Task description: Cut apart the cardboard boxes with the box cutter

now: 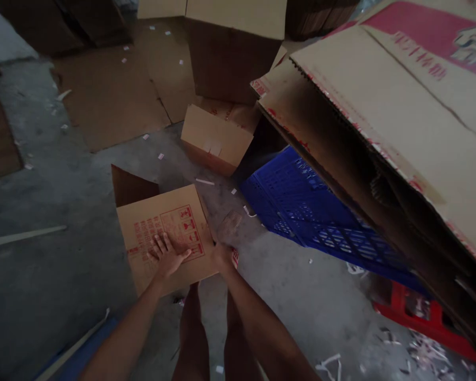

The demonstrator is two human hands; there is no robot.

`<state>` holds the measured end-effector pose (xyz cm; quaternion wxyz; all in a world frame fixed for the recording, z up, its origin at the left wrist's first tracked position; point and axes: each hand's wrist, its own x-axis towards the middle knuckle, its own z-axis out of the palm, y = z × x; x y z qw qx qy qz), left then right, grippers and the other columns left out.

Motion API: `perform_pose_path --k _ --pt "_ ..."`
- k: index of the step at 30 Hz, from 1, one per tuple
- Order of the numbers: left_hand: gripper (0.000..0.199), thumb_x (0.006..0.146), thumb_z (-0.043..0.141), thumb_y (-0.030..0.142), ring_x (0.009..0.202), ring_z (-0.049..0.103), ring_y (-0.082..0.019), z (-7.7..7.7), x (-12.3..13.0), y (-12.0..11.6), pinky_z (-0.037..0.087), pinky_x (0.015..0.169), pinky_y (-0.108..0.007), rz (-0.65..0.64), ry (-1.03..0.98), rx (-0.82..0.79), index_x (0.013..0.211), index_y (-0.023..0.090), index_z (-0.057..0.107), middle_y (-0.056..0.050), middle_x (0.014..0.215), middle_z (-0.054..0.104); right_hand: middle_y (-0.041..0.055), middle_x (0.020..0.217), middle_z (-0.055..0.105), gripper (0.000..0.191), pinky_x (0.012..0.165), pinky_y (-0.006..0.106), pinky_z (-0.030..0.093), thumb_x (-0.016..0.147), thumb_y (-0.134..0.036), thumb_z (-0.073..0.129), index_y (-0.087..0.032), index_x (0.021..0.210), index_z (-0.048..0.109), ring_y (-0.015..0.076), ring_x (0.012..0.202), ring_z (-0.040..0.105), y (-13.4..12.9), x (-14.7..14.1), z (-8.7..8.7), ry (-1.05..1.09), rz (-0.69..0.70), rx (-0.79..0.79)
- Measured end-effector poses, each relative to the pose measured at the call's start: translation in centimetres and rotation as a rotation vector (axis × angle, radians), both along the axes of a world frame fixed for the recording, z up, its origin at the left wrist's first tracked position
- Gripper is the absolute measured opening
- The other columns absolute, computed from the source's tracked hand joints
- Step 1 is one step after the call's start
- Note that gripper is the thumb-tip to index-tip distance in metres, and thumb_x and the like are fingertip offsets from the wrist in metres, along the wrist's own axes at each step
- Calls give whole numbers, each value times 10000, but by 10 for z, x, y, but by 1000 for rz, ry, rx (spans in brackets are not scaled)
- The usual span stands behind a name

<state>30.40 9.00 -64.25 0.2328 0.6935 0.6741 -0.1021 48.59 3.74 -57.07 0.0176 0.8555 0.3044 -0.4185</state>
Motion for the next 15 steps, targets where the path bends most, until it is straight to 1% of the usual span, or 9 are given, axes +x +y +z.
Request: perform_pose_path --k 2,4,5,7,9,11,13,15 --pt "1206 657 494 780 1414 -185 -343 -1 1 1 -28 1083 -664 -9 9 15 1478 134 -108 -129 1549 -169 204 984 663 272 799 324 444 858 -212 494 -59 1017 654 276 945 633 -22 1 -2 -24 11 -40" --pt "1204 660 507 768 1418 -177 -339 -2 2 1 -28 1085 -661 -17 15 27 1477 137 -112 -128 1550 -164 192 1020 657 316 841 325 439 900 -242 426 -87 1095 621 259 982 623 -27 4 -3 -67 -1 -49" --pt "1209 657 516 765 1420 -172 -337 -3 2 0 -22 1086 -661 -20 18 29 1476 138 -116 -128 1550 -163 182 1037 655 349 856 330 436 926 -279 380 -107 1139 596 251 993 618 -23 7 -5 -84 -13 -27" --pt "1227 647 524 771 1422 -167 -332 -3 4 0 -7 1089 -660 -17 26 29 1474 137 -123 -126 1550 -165 167 1076 646 412 872 338 433 951 -375 329 -139 1208 547 242 1010 610 -7 13 -10 -81 -46 58" --pt "1235 640 522 783 1421 -172 -327 -1 7 -1 4 1092 -658 -13 29 20 1475 141 -125 -120 1549 -172 158 1135 628 456 883 332 433 921 -442 409 -147 1255 505 235 1040 593 10 21 -17 -13 -96 152" --pt "1224 650 508 786 1419 -181 -326 1 10 -1 8 1093 -654 -11 20 -6 1474 142 -127 -122 1548 -178 150 1133 632 484 868 311 443 860 -423 536 -125 1240 513 221 1025 593 17 30 -27 109 -151 215" --pt "1201 668 488 784 1416 -186 -331 1 13 0 0 1090 -654 -8 6 -25 1475 141 -127 -130 1548 -177 128 1060 663 448 822 284 461 821 -377 597 -108 1177 556 200 951 611 16 37 -37 224 -173 252" --pt "1202 669 490 781 1413 -189 -341 -2 15 0 -8 1084 -660 -4 -5 -27 1475 135 -125 -140 1546 -178 101 990 683 386 782 259 470 838 -370 579 -107 1120 587 180 891 620 11 45 -46 261 -123 262"
